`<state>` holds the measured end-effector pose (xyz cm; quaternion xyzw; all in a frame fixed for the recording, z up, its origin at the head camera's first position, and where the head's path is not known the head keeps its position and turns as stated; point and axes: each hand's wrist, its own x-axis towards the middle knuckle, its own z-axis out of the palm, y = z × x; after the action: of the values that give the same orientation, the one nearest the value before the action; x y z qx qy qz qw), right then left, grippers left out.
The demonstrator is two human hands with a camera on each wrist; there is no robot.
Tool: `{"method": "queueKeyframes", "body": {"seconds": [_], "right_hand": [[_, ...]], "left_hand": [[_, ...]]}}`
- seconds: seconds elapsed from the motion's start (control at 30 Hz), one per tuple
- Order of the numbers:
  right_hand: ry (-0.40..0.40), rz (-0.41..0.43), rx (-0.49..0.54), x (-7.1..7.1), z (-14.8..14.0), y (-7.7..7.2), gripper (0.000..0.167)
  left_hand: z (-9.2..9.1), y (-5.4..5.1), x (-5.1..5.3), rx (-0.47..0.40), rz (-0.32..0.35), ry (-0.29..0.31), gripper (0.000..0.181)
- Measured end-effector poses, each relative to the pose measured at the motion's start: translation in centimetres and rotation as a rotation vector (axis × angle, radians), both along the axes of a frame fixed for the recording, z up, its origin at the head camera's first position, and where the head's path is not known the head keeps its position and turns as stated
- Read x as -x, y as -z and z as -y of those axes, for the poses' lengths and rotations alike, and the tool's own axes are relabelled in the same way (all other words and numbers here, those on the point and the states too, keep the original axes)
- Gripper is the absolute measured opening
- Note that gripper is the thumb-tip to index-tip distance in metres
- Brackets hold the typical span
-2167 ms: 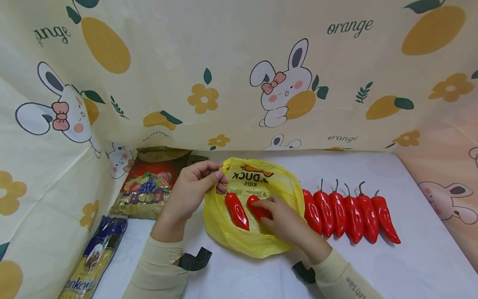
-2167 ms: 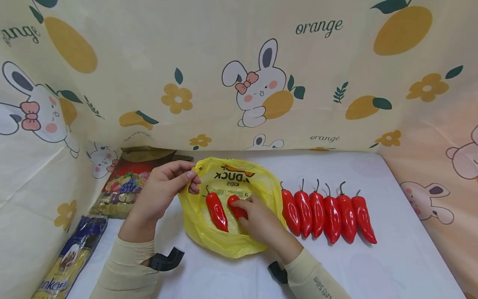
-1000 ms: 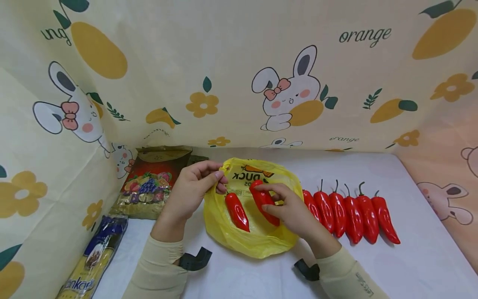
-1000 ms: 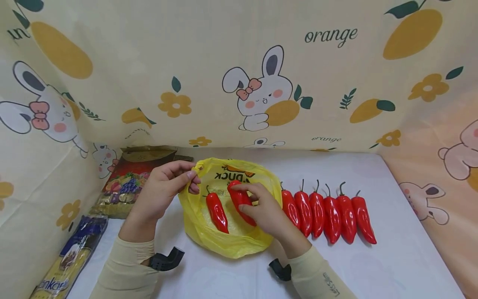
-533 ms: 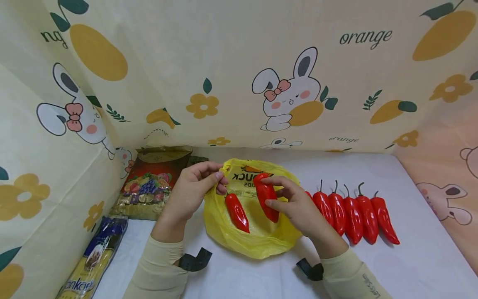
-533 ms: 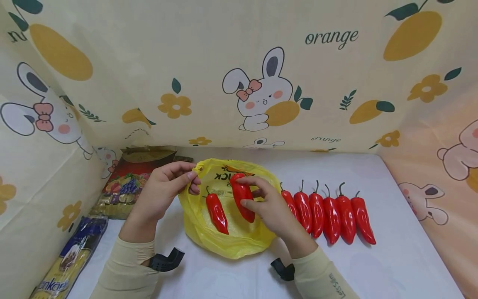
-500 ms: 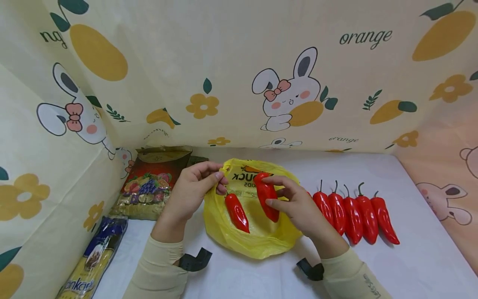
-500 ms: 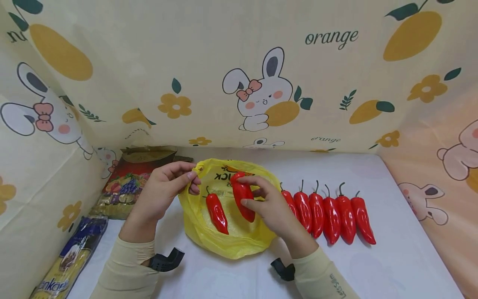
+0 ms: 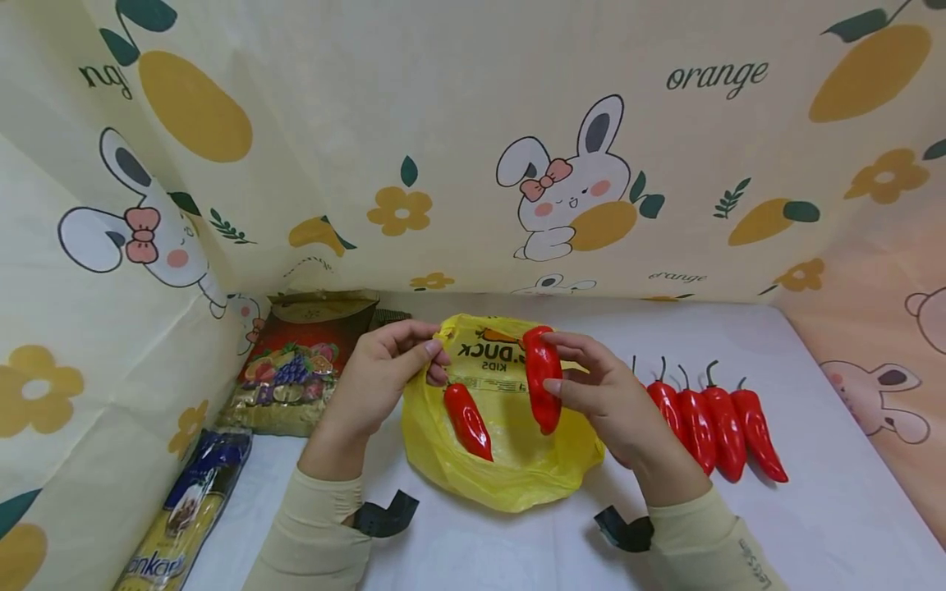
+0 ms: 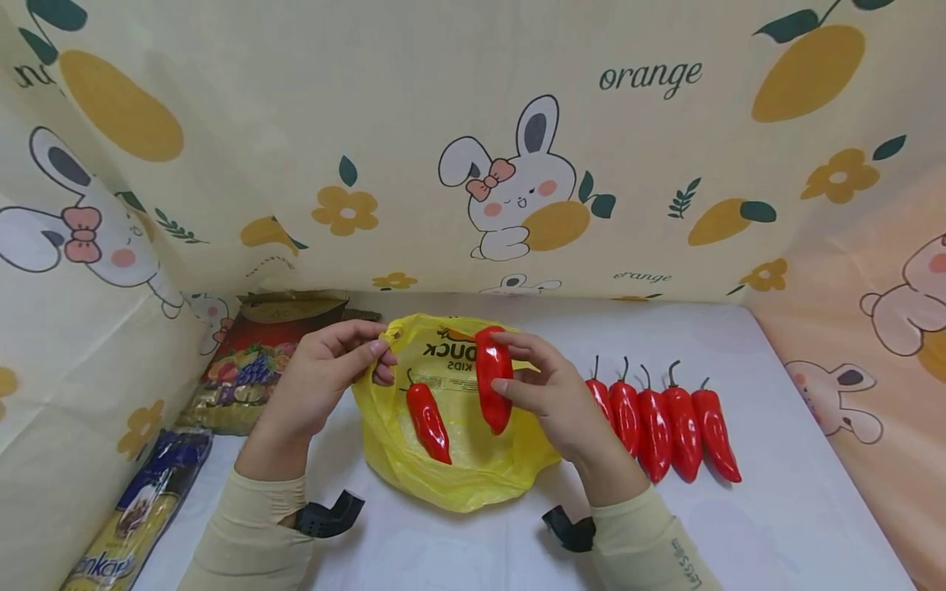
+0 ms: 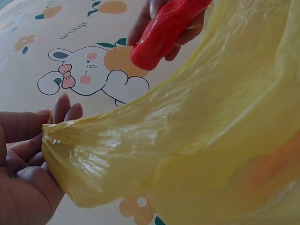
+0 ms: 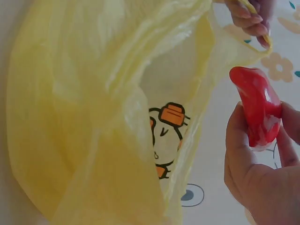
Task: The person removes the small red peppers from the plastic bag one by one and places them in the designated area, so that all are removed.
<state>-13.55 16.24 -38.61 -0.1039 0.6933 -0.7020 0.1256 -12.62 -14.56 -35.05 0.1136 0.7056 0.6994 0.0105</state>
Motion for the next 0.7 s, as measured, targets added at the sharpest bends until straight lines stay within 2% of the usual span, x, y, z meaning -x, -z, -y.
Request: {"method": "queueKeyframes", "body": {"seconds": [0.3, 0.7], "right_hand": [[0.022, -0.035, -0.012, -0.4, -0.4, -0.5, 0.059], [0.081, -0.061, -0.104, -0.3, -1.8, -0.4, 0.057]], "left_hand": [[0.0, -0.1, -0.1, 0.002, -0.012, 0.004, 0.020], [-0.2, 0.0, -0.2, 0.001, 0.010, -0.001, 0.019]]}}
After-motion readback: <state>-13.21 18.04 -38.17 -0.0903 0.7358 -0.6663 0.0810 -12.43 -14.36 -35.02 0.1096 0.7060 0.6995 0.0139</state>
